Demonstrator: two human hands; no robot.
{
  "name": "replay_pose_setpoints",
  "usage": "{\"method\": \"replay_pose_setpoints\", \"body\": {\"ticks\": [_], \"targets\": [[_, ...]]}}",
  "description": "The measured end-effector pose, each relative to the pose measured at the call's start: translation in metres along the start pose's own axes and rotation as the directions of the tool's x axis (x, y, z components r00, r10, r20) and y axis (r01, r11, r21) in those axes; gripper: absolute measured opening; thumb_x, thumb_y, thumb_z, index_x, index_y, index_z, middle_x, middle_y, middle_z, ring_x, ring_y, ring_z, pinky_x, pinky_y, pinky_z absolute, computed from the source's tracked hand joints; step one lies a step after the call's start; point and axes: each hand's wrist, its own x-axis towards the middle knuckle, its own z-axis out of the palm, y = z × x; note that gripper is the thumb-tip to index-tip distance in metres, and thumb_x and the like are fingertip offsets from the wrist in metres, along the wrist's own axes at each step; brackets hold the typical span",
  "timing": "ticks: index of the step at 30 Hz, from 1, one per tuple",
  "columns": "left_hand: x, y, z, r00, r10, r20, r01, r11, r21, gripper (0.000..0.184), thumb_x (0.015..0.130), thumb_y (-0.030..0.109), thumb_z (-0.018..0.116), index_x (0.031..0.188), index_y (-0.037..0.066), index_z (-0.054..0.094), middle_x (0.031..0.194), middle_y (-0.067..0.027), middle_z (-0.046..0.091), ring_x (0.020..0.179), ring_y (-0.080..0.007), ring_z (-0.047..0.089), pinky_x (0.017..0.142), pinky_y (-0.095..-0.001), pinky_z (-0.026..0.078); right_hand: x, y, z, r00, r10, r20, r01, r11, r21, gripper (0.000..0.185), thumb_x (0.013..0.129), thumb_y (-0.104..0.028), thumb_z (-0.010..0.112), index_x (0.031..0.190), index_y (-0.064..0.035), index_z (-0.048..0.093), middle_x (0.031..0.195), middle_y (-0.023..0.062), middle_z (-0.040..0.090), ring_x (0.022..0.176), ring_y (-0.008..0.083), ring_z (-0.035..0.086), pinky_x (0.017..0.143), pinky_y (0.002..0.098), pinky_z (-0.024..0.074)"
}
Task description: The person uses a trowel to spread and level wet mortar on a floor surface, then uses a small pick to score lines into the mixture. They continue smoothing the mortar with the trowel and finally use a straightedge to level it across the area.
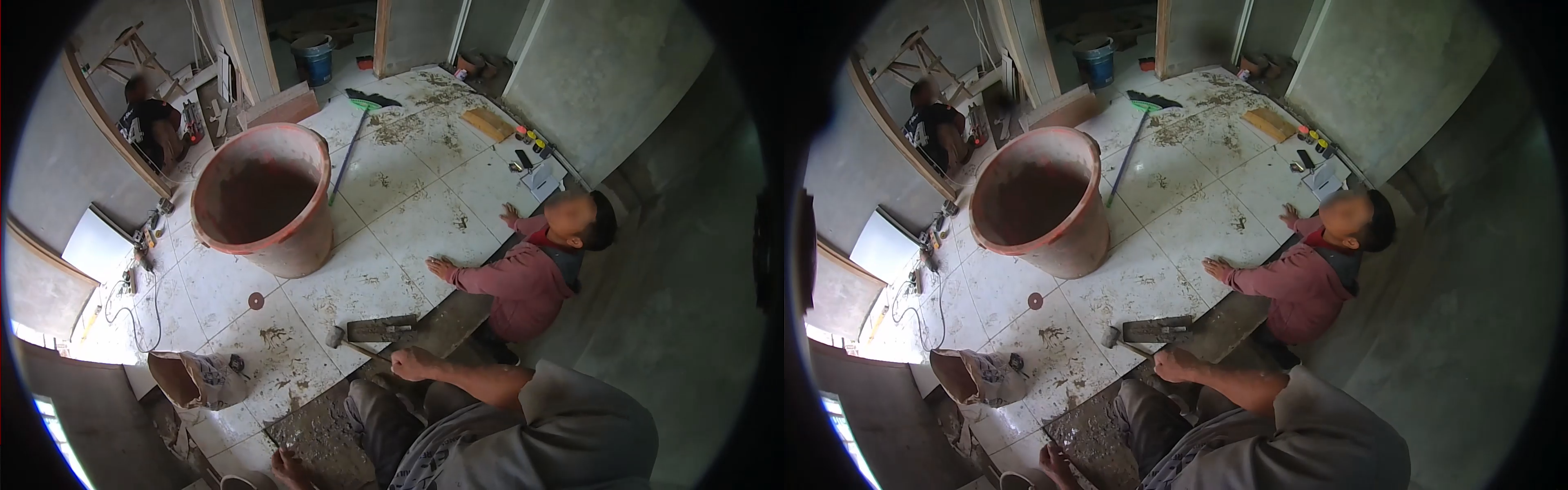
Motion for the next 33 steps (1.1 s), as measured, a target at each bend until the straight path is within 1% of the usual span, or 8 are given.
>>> {"method": "replay_pose_setpoints", "body": {"ticks": [3, 9, 17, 22, 25, 28, 31, 33], "targets": [[0.018, 0.04, -0.043, 0.998, -0.058, -0.041, 0.055, 0.996, -0.069, 0.032, 0.089, 0.032, 0.055, 0.09, 0.0, 0.059, 0.071, -0.0079, 0.061, 0.049, -0.0129, 0.052, 0.041, -0.0254, 0.037, -0.014, -0.061, -0.033, 0.964, -0.249, -0.096, 0.25, 0.968, -0.004, 0.022, 0.082, -0.024, 0.046, 0.078, -0.0056, 0.059, 0.073, 0.0228, 0.062, 0.071, 0.0422, 0.061, 0.064, 0.0507, 0.0475], [0.024, 0.127, -0.073, 0.979, -0.204, -0.005, 0.197, 0.952, -0.234, 0.025, 0.088, 0.031, 0.057, 0.09, 0.006, 0.058, 0.072, -0.0055, 0.061, 0.049, -0.012, 0.052, 0.04, -0.0223, 0.035, -0.04, -0.103, -0.088, 0.972, -0.191, -0.138, 0.179, 0.98, -0.092, 0.02, 0.083, -0.022, 0.048, 0.078, -0.0061, 0.059, 0.071, 0.0207, 0.062, 0.069, 0.0383, 0.062, 0.061, 0.0483, 0.0481], [-0.001, 0.135, -0.018, 0.894, -0.378, 0.239, 0.418, 0.898, -0.142, 0.021, 0.086, 0.023, 0.058, 0.083, 0.003, 0.058, 0.066, -0.0067, 0.058, 0.045, -0.0135, 0.051, 0.037, -0.0247, 0.035, -0.069, -0.142, -0.167, 0.924, -0.186, -0.334, 0.222, 0.972, 0.074, 0.015, 0.082, -0.018, 0.052, 0.078, -0.0044, 0.058, 0.074, 0.0173, 0.063, 0.069, 0.035, 0.062, 0.061, 0.0433, 0.0477], [0.029, 0.182, 0.014, 0.892, -0.315, 0.325, 0.358, 0.93, -0.08, 0.024, 0.086, 0.024, 0.058, 0.09, 0.001, 0.06, 0.068, -0.0084, 0.06, 0.047, -0.0144, 0.054, 0.038, -0.0249, 0.036, -0.053, -0.128, -0.185, 0.881, -0.155, -0.447, 0.266, 0.944, 0.195, 0.014, 0.081, -0.016, 0.053, 0.078, -0.0038, 0.058, 0.073, 0.0158, 0.063, 0.068, 0.0333, 0.062, 0.06, 0.0416, 0.0474], [0.075, 0.226, 0.036, 0.944, -0.216, 0.248, 0.223, 0.975, 0.0, 0.029, 0.086, 0.027, 0.057, 0.091, -0.001, 0.061, 0.071, -0.0104, 0.063, 0.047, -0.0146, 0.054, 0.039, -0.025, 0.038, -0.037, -0.132, -0.22, 0.903, -0.074, -0.422, 0.219, 0.927, 0.306, 0.014, 0.082, -0.017, 0.054, 0.079, -0.0038, 0.059, 0.073, 0.0152, 0.063, 0.068, 0.0326, 0.062, 0.061, 0.0413, 0.0477], [0.102, 0.307, 0.069, 0.979, -0.044, 0.198, 0.059, 0.996, -0.068, 0.031, 0.087, 0.031, 0.057, 0.089, 0.0, 0.062, 0.071, -0.0085, 0.063, 0.047, -0.0137, 0.054, 0.04, -0.0242, 0.037, 0.005, -0.111, -0.252, 0.86, -0.072, -0.505, 0.219, 0.946, 0.238, 0.015, 0.082, -0.018, 0.054, 0.08, -0.0044, 0.059, 0.074, 0.0152, 0.063, 0.069, 0.0326, 0.063, 0.061, 0.0405, 0.0482], [0.123, 0.38, 0.12, 0.986, 0.087, 0.143, -0.069, 0.99, -0.123, 0.031, 0.086, 0.032, 0.057, 0.088, 0.001, 0.062, 0.071, -0.0073, 0.063, 0.048, -0.0128, 0.054, 0.041, -0.024, 0.037, 0.06, -0.088, -0.296, 0.863, 0.008, -0.506, 0.181, 0.929, 0.323, 0.014, 0.081, -0.017, 0.053, 0.08, -0.0048, 0.06, 0.074, 0.0159, 0.063, 0.071, 0.0329, 0.063, 0.062, 0.041, 0.0485], [0.135, 0.425, 0.162, 0.977, 0.082, 0.199, -0.063, 0.993, -0.102, 0.034, 0.086, 0.033, 0.058, 0.09, 0.0, 0.062, 0.07, -0.0088, 0.063, 0.047, -0.0126, 0.053, 0.04, -0.023, 0.037, 0.102, -0.072, -0.333, 0.817, -0.028, -0.575, 0.207, 0.946, 0.249, 0.015, 0.081, -0.017, 0.053, 0.079, -0.004, 0.06, 0.074, 0.0172, 0.064, 0.071, 0.0341, 0.063, 0.063, 0.0417, 0.0488]]}}
